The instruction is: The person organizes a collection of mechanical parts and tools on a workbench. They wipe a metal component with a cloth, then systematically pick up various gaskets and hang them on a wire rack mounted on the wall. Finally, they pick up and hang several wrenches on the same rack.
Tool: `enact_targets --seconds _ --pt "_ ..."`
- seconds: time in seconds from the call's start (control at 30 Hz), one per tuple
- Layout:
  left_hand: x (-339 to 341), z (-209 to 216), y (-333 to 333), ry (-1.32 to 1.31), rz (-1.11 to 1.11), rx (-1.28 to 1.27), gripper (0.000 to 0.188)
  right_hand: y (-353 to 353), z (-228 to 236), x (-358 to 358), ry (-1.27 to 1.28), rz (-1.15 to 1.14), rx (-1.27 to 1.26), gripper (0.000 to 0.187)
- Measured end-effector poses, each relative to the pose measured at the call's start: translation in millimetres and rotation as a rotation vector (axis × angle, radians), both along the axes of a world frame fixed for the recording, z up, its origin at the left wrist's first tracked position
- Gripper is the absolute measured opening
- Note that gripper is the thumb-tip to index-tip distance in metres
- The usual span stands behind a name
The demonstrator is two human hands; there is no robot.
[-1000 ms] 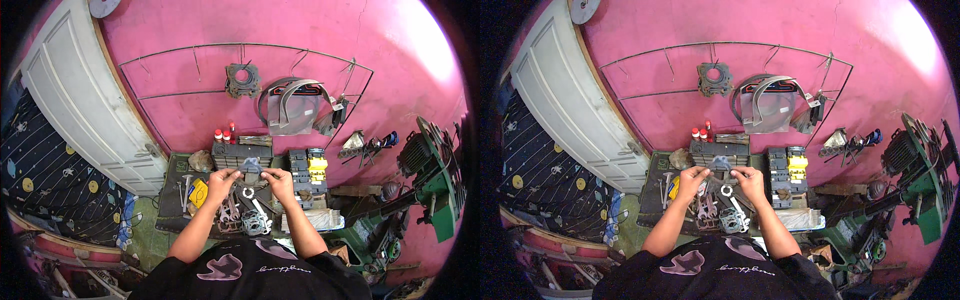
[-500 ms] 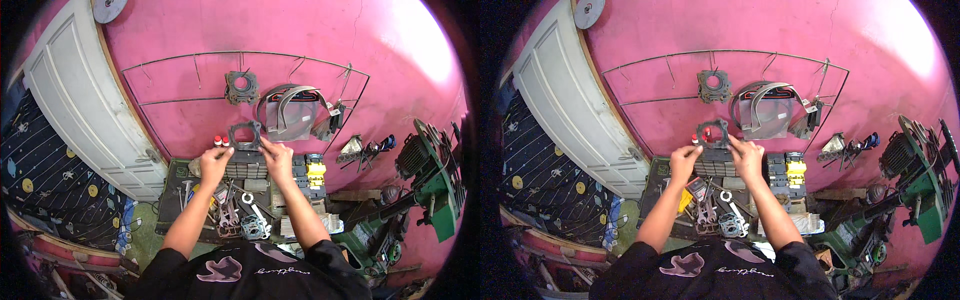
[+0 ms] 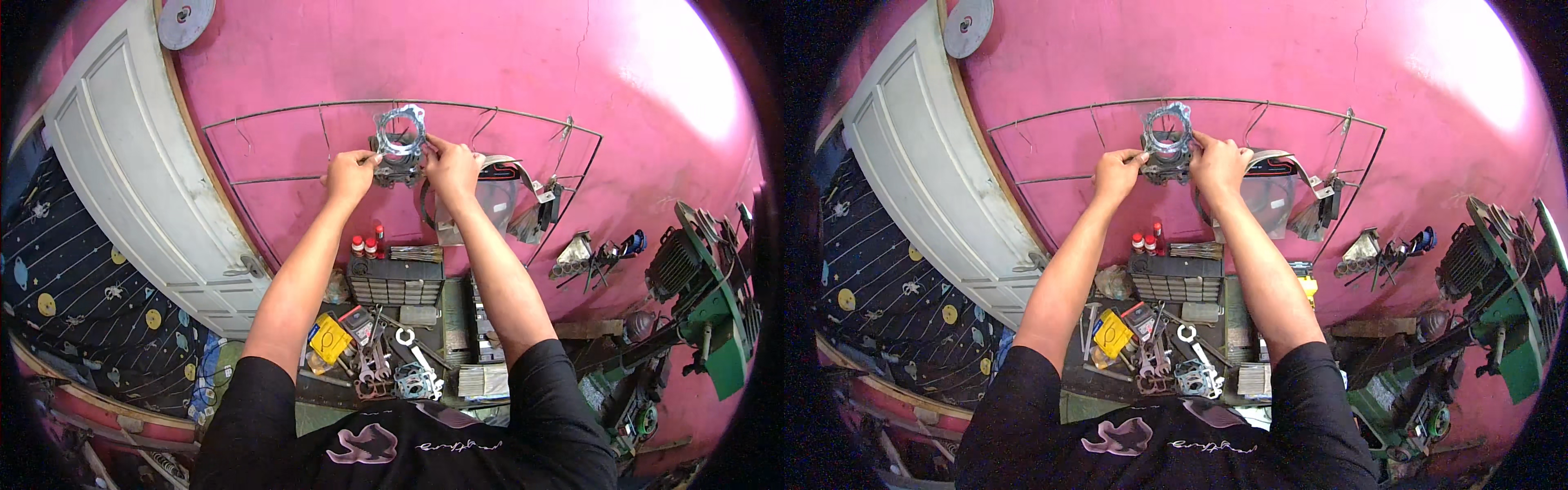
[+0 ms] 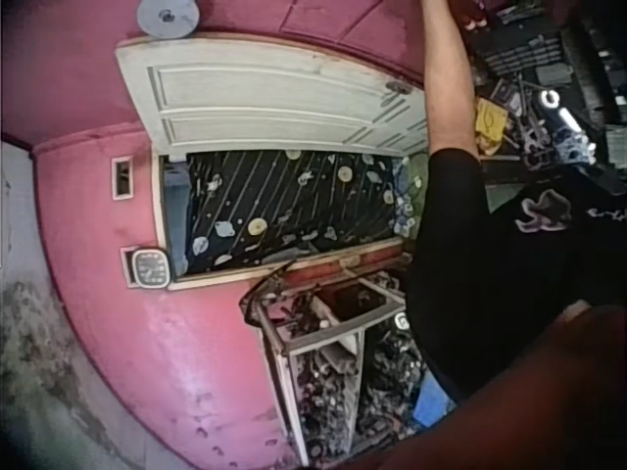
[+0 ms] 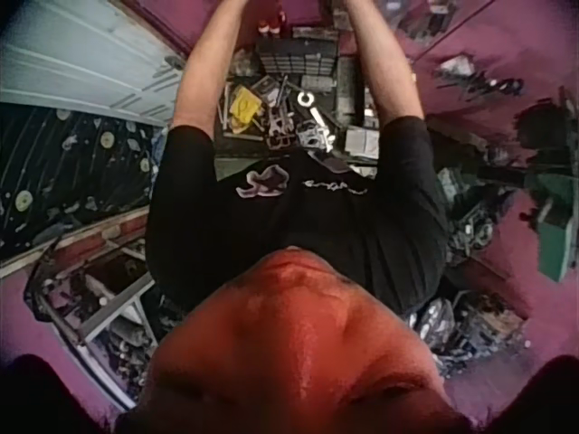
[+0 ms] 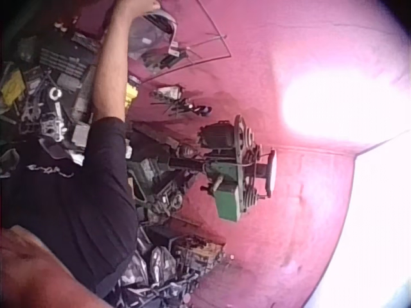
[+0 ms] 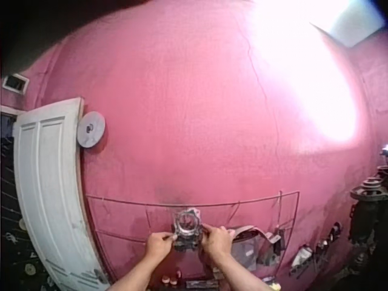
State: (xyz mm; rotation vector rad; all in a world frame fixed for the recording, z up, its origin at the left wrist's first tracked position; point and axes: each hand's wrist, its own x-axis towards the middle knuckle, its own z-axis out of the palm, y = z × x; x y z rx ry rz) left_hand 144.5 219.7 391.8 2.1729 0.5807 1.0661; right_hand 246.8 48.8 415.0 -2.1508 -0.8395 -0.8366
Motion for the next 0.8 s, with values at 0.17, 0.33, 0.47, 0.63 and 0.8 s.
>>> enact_targets --seconds 0.17,0.33,0.47,0.63,0.8 --pt "11.1 -26.9 14.3 0.167 0.071 -0.005 0.025 9.0 -18.2 2.2 0.035 -0.057 -0.152 0.021" --pt "21.1 -53.7 18.7 0.152 0.094 -0.082 0.027 12.8 -49.2 12.8 0.024 -0.075 -0.165 0.018" --pt "15.0 -76.9 27.3 -0.113 -0.028 -0.162 0.034 5.1 -67.9 3.1 -0.134 -0.057 -0.085 0.028" --pt "-43.3 -166.3 -32.1 0.059 0.130 -0.020 0.035 -48.4 -173.4 -56.3 -0.103 0.081 -0.134 0.043" --pt "-141.3 -335.0 -147.5 0.846 -0.531 0.310 0.034 -144.6 -377.0 -133.8 0.184 0.359 -0.966 0.026"
